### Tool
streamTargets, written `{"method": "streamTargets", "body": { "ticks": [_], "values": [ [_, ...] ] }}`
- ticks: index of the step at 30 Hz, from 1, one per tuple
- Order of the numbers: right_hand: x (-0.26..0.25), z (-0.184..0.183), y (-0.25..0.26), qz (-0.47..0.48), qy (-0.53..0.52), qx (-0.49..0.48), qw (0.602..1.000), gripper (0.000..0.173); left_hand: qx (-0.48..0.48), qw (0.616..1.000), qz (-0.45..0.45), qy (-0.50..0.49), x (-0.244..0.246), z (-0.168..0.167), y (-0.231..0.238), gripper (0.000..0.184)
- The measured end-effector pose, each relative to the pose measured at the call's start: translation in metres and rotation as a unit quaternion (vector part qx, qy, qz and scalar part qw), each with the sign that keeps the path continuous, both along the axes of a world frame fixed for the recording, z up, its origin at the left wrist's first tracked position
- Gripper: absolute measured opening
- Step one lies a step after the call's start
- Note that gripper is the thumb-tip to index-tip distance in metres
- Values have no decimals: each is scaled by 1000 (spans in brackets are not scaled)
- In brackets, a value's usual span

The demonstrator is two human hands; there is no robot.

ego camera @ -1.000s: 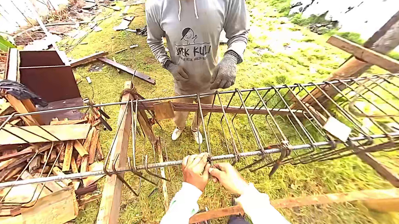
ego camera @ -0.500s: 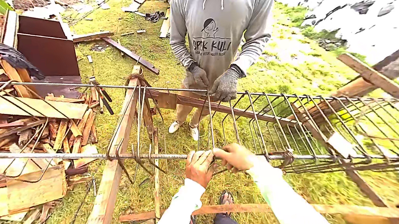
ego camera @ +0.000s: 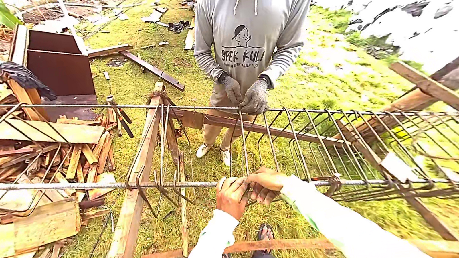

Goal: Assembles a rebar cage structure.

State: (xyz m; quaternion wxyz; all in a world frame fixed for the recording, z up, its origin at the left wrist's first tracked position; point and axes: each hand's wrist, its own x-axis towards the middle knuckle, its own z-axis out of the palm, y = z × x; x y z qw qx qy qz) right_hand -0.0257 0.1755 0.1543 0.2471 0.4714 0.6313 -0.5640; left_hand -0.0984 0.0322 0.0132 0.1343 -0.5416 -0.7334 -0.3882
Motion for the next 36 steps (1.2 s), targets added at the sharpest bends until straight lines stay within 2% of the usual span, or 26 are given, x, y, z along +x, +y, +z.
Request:
{"method": "streamTargets", "body": {
  "ticks": [2, 5, 7, 8, 11, 13, 16, 17, 19, 21, 24, 27, 30, 32, 36],
  "values": [
    [5, -2, 0, -10, 12, -18, 1000, 26, -16, 1000, -10, -17, -1, 5, -2, 26],
    [7, -3, 0, 30, 12, 18, 999, 26, -55, 997, -25, -49, -3, 15, -5, 28],
    [0, 2, -3, 148, -15, 127, 981, 29, -77, 994, -31, -64, -4, 20, -5, 29],
    [-5, 7, -6, 222, -34, 186, 957, 33, -90, 993, -36, -71, -5, 24, -5, 30],
    [-13, 20, -15, 364, -57, 262, 892, 36, -133, 984, -53, -107, -9, 35, -7, 31],
    [-12, 19, -9, 360, -45, 249, 898, 36, -147, 979, -60, -126, -11, 39, -7, 31],
    [-4, 7, 13, 265, -5, 125, 956, 28, -132, 980, -64, -133, -8, 35, -8, 31],
    [0, 3, 19, 250, 9, 93, 964, 26, -127, 981, -66, -135, -8, 33, -7, 31],
    [5, -1, 22, 263, 32, 97, 959, 26, -107, 982, -67, -138, -7, 29, -7, 30],
    [10, -1, 16, 313, 49, 157, 935, 29, -91, 983, -70, -144, -8, 29, -7, 28],
    [18, -4, 8, 349, 84, 225, 906, 32, -122, 973, -73, -179, -8, 41, -8, 27],
    [30, -11, 1, 277, 106, 213, 931, 37, -198, 957, -76, -196, -12, 55, -8, 29],
    [38, -16, -2, 231, 132, 203, 942, 44, -201, 962, -71, -172, -12, 53, -5, 28],
    [39, -15, 1, 237, 138, 192, 942, 49, -195, 965, -68, -164, -12, 51, -5, 27],
    [35, -7, 9, 292, 138, 163, 932, 48, -209, 959, -73, -176, -15, 54, -5, 29]
  ]
}}
